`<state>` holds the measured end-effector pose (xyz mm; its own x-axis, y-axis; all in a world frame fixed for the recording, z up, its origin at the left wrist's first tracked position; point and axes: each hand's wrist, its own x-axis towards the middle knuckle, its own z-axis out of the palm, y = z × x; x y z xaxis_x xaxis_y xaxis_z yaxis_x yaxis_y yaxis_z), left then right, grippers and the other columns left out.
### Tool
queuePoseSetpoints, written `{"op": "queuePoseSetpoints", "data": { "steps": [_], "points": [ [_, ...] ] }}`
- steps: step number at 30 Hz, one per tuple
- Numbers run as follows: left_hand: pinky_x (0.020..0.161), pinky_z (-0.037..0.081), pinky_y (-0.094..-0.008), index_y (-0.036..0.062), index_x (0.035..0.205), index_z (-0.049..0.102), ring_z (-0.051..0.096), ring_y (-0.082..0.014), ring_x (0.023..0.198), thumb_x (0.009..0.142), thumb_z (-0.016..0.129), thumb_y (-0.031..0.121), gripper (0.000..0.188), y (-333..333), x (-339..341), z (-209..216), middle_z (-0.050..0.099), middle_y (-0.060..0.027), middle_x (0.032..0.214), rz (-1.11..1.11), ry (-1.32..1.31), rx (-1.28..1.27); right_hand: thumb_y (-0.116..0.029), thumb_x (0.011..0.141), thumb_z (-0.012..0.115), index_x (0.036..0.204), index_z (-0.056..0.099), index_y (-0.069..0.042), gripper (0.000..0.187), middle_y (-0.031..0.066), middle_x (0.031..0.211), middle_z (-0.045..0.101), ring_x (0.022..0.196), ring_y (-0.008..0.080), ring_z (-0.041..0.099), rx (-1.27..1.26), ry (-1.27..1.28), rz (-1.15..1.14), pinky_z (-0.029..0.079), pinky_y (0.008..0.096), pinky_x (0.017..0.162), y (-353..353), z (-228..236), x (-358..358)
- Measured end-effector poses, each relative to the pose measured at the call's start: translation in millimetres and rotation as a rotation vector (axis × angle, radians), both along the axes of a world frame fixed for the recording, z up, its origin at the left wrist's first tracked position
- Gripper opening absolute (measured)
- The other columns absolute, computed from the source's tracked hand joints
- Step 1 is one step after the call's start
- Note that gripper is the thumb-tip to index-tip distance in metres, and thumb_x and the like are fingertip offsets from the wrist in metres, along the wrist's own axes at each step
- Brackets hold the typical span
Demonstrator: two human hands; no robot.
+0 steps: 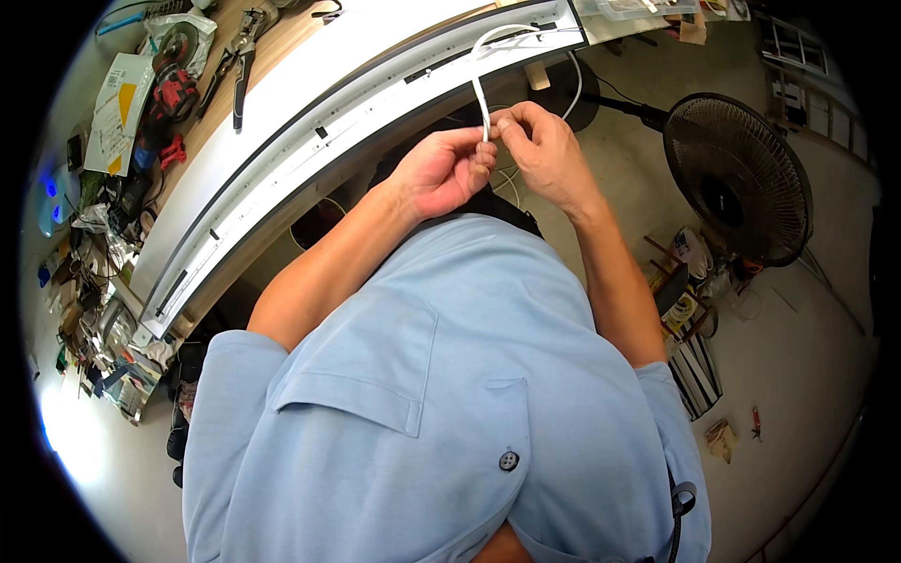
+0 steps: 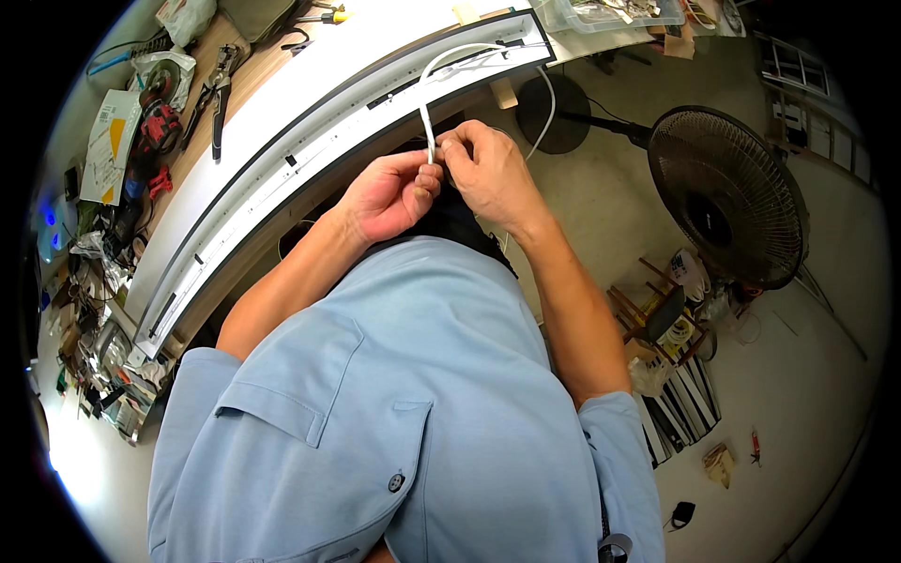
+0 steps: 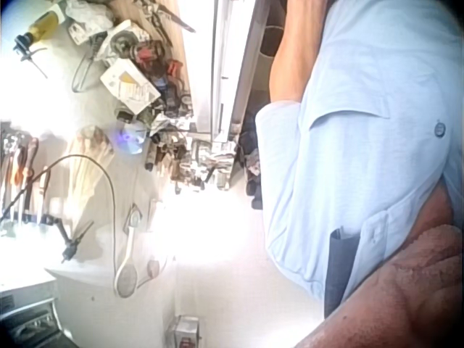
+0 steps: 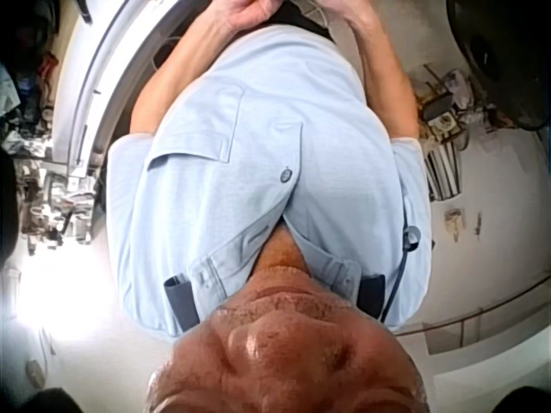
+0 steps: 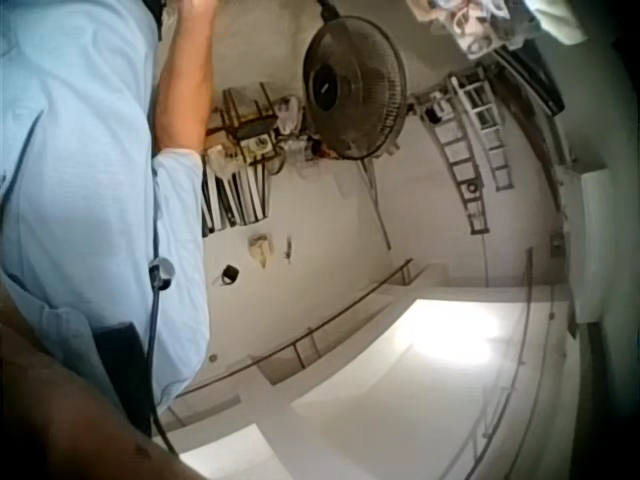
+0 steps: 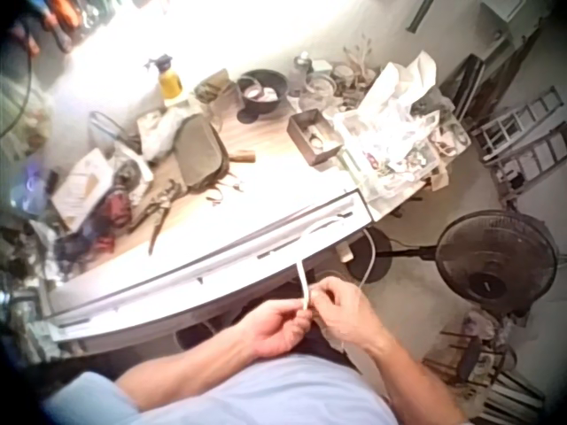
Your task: The person assembles a long white light fixture on a workbench. They use red scissors to cut a black strip, apply a white adhesive strip, and use pliers to secure components. The person then handles a white electrical cable, stripping the ends and preparing it for connection.
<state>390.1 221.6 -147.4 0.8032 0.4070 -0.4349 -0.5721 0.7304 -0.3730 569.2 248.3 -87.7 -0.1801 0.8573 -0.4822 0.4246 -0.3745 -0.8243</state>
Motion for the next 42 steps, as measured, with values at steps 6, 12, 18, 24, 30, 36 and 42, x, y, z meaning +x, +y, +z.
{"op": "queuePoseSetpoints", "data": {
  "steps": [6,12,18,24,30,36,42],
  "points": [
    [0.058,0.048,-0.0197,0.0045,0.11,0.058,0.052,-0.0072,0.069,0.105,0.054,0.02,0.017,-1.1,2.4,13.7,0.054,0.0005,0.081,0.042,0.283,0.178,-0.023,0.096,0.066,0.103,0.071,0.005,0.029,0.0063,0.082,0.07,0.073,0.0096,0.06,0.096,-0.039,-0.036,0.049,0.0273,0.065,2.1,8.2,-0.6],
    [0.059,0.044,-0.0234,0.0077,0.106,0.056,0.052,-0.0081,0.069,0.104,0.051,0.016,0.009,-0.9,1.9,12.4,0.057,0.0007,0.082,0.005,0.217,0.203,-0.019,0.092,0.074,0.103,0.073,0.003,0.025,0.0048,0.089,0.072,0.081,0.009,0.063,-0.136,0.183,-0.07,0.05,0.0239,0.071,1.1,7.8,-0.9],
    [0.054,0.042,-0.0199,0.0067,0.112,0.055,0.047,-0.0058,0.064,0.105,0.051,0.017,0.013,-1.2,2.2,18.9,0.053,0.0021,0.08,-0.042,0.317,0.248,-0.018,0.093,0.072,0.101,0.073,0.002,0.021,0.0021,0.088,0.07,0.08,0.0079,0.062,-0.243,0.211,-0.141,0.049,0.0232,0.073,-0.8,4.6,1.6],
    [0.057,0.047,-0.0235,0.0067,0.111,0.055,0.056,-0.0098,0.068,0.105,0.052,0.02,0.015,-0.7,3.1,26.0,0.058,-0.0004,0.082,-0.085,0.491,0.338,-0.016,0.096,0.066,0.095,0.068,0.003,0.019,0.0034,0.085,0.069,0.074,0.0083,0.061,-0.118,0.146,-0.076,0.05,0.0259,0.067,-4.0,0.7,-4.6],
    [0.071,0.059,-0.0271,0.0043,0.115,0.058,0.07,-0.0155,0.079,0.104,0.056,0.026,0.025,1.4,1.9,40.1,0.068,-0.0051,0.09,-0.148,0.655,0.538,-0.017,0.095,0.062,0.093,0.066,0.005,0.022,0.0087,0.077,0.067,0.067,0.0121,0.062,0.133,-0.18,-0.001,0.051,0.0303,0.062,-4.8,12.1,-11.5],
    [0.07,0.059,-0.0272,0.0037,0.112,0.06,0.072,-0.015,0.081,0.103,0.059,0.026,0.024,5.5,-3.7,36.4,0.072,-0.0071,0.098,-0.253,0.887,0.832,-0.02,0.097,0.059,0.094,0.065,0.005,0.027,0.0082,0.078,0.067,0.067,0.0115,0.062,-0.072,0.003,-0.078,0.051,0.0296,0.061,-5.2,1.8,1.7],
    [0.072,0.06,-0.0262,0.0034,0.108,0.063,0.072,-0.0149,0.086,0.101,0.06,0.024,0.022,16.7,-11.3,41.9,0.072,-0.0075,0.101,-0.331,0.78,0.78,-0.022,0.098,0.059,0.096,0.064,0.005,0.027,0.0041,0.078,0.066,0.069,0.0083,0.06,-0.154,0.127,-0.112,0.048,0.0258,0.061,-5.7,9.3,2.0]
  ]
}}
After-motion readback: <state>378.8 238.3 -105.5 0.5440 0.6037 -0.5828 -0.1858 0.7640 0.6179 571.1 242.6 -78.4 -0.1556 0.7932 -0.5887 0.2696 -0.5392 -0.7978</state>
